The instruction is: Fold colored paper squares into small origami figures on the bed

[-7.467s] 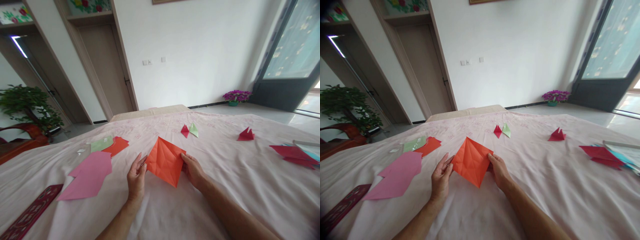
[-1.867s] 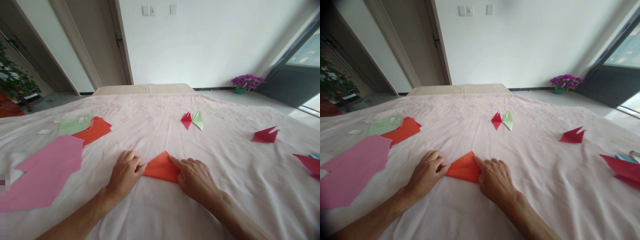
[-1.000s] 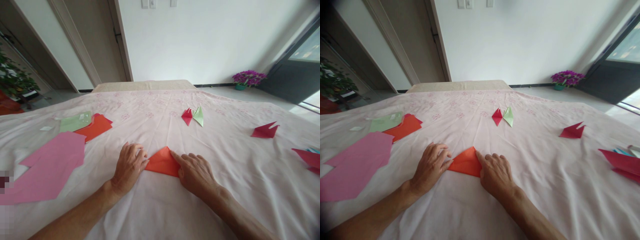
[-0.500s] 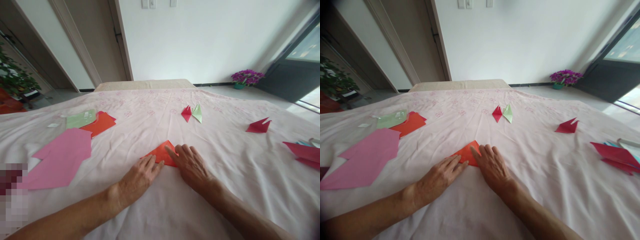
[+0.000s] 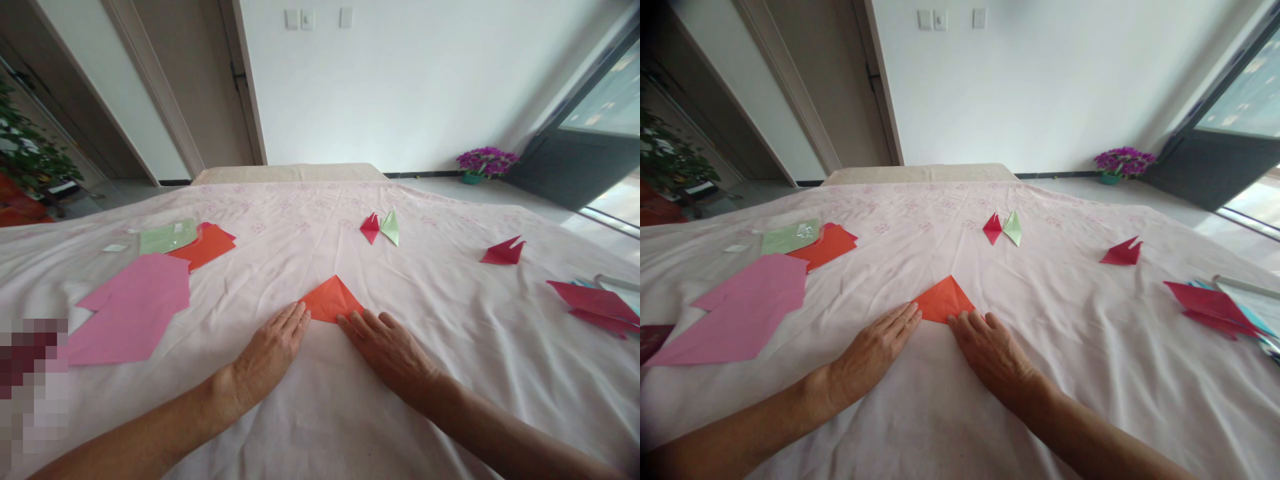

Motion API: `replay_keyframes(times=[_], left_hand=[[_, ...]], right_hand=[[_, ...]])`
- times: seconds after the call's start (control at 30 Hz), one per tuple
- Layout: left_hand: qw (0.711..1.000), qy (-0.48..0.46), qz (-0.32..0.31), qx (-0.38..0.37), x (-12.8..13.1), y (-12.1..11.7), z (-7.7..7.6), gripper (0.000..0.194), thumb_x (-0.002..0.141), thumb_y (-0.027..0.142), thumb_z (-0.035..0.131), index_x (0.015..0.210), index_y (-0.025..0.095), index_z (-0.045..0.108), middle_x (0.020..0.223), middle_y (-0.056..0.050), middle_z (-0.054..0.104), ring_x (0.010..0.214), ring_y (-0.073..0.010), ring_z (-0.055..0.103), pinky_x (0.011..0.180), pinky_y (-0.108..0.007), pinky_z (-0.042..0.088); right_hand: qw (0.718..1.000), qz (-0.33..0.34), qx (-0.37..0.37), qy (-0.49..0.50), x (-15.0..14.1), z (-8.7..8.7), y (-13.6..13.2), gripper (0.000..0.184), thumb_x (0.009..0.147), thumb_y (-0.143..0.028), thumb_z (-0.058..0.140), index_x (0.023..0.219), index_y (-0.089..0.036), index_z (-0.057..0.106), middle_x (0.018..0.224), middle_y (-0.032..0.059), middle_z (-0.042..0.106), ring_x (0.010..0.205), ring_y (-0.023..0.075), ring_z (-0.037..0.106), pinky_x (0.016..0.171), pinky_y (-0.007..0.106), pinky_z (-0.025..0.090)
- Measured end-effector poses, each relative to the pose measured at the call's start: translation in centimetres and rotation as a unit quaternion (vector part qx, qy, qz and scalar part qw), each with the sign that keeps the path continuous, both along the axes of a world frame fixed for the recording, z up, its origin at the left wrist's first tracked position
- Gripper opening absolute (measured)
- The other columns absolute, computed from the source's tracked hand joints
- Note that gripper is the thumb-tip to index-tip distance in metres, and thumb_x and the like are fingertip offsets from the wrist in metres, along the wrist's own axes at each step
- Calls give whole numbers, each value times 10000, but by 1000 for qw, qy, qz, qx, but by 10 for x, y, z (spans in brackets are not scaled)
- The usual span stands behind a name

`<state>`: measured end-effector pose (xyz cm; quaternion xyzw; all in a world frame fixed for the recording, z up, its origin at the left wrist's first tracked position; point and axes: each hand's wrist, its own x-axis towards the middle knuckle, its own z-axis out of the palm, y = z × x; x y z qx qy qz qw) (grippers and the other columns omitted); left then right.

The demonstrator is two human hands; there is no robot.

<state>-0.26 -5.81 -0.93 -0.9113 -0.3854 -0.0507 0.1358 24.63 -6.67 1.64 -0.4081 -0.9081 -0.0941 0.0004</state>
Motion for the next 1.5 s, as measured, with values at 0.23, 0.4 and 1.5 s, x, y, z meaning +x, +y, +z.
replay_keyframes(times=[0.23, 0.4, 1.5], left_hand=[[995, -78, 46, -41, -36, 1, 6, 578, 786, -65, 349, 1297, 121, 545, 1365, -151, 549, 1261, -227, 523, 1051, -387, 445], [945, -270, 115, -145, -31, 24, 17, 538, 852, 208, 571, 1374, 183, 445, 1350, -110, 562, 1239, -210, 537, 1020, -372, 465], [968, -235, 32, 80, 20, -13, 20, 336, 903, 84, 500, 1131, 259, 675, 1331, -96, 520, 1331, -297, 386, 1055, -540, 406]], right_hand=[[997, -67, -15, 33, 41, -3, -14, 503, 857, 6, 380, 1299, -181, 532, 1303, 110, 552, 1061, 249, 539, 806, 383, 457], [953, -213, -74, 203, 34, 16, 5, 457, 933, -280, 447, 1383, -201, 464, 1159, 83, 643, 1026, 238, 548, 848, 362, 448], [599, -246, -370, 666, -10, -17, 31, 627, 675, -278, 684, 1268, -152, 526, 817, 36, 696, 724, 216, 678, 621, 310, 523]])
